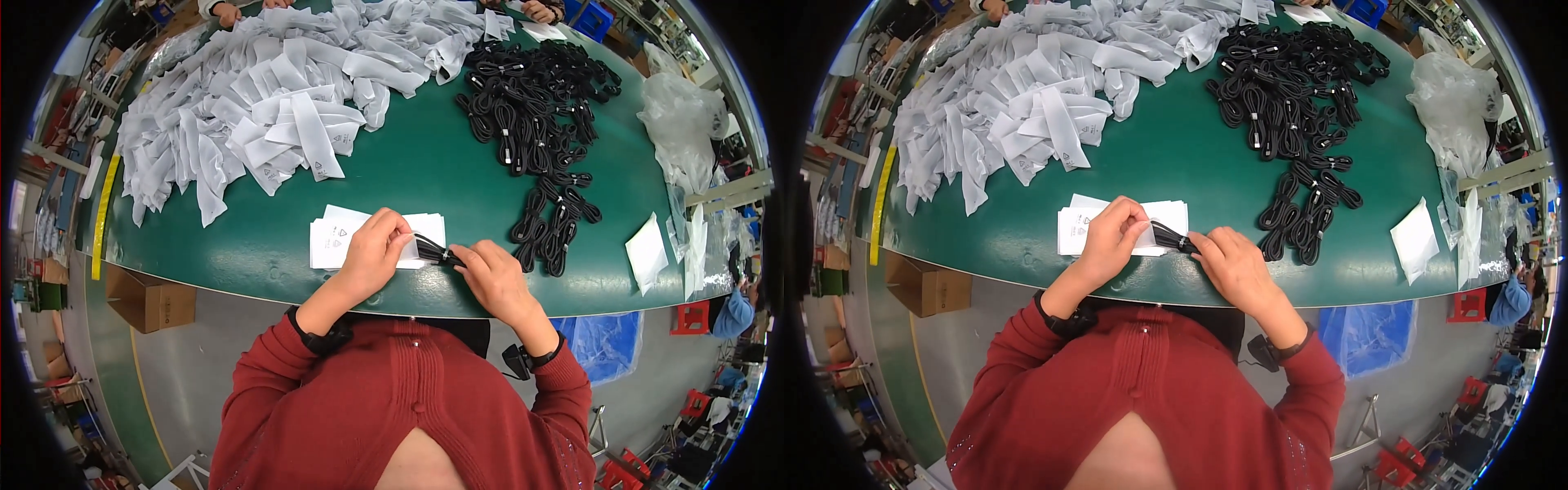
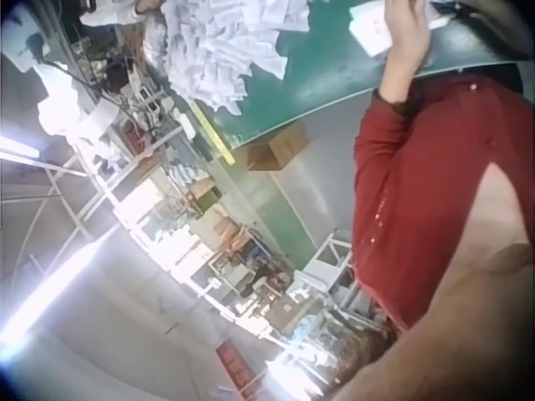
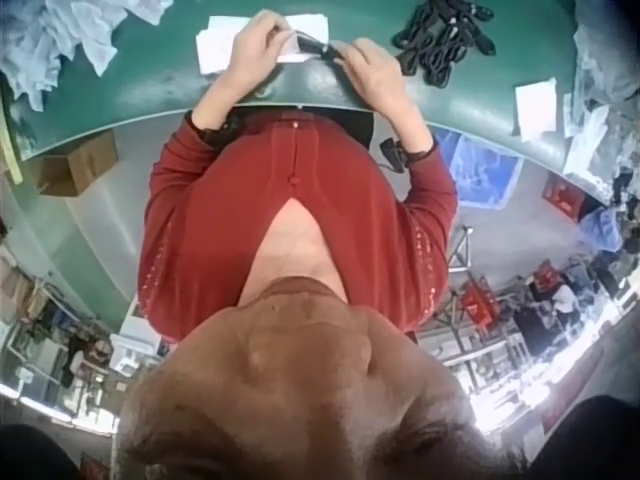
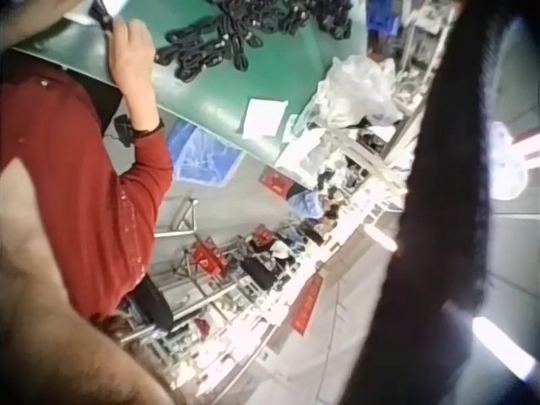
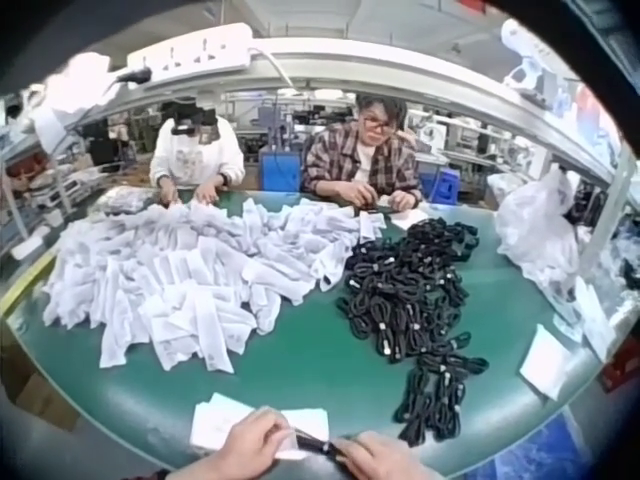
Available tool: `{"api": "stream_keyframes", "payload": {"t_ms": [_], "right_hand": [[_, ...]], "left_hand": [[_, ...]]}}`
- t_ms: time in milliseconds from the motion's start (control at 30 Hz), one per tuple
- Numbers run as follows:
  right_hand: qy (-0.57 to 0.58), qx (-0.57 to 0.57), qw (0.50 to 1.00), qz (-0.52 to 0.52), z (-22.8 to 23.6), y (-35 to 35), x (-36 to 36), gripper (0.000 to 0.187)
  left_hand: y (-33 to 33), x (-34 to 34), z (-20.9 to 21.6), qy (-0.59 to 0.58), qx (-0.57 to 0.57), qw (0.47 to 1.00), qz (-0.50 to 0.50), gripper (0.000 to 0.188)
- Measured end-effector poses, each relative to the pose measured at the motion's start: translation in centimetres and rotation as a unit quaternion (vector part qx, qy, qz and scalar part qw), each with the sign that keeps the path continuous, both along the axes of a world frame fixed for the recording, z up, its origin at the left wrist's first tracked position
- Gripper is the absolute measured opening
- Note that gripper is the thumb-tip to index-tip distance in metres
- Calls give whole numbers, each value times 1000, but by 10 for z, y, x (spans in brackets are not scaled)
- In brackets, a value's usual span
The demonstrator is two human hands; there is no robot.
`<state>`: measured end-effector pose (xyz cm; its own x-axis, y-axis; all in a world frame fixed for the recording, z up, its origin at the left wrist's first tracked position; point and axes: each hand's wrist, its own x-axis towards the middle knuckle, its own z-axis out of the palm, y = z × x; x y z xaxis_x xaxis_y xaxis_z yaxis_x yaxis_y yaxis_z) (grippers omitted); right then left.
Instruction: The person packages cables by hand, picking up a black cable and a white plastic bag, sliding the cable into the bag, and setting the packaged item onto a pile. This process is repeated for multiple cables and bags throughout the video.
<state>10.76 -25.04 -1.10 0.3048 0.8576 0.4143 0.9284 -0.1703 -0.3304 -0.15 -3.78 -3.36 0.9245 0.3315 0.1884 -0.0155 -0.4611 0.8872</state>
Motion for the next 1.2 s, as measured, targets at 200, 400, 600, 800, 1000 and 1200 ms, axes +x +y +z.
{"api": "stream_keyframes", "payload": {"t_ms": [200, 400, 600, 800, 1000, 1200], "right_hand": [[571, 14, 818, -62, -26, 4, -3, 32], [257, 111, 960, -26, -8, 21, -14, 36], [182, 203, 962, -34, 13, 35, -10, 44], [-125, -81, 919, -365, -8, 1, 37, 35], [-91, -108, 917, -373, -32, -19, 42, 32], [-56, -48, 936, -345, -38, -26, 45, 34]], "left_hand": [[-3, 2, 15, -140, 174, 971, -88, 15], [1, 5, 27, -132, 177, 973, -63, 17], [27, 9, 38, -95, -90, 990, -61, 10], [108, 30, 77, -155, -397, 904, 37, 9], [144, 38, 78, -79, -140, 985, 59, 18], [197, 44, 74, -221, -169, 941, 190, 29]]}}
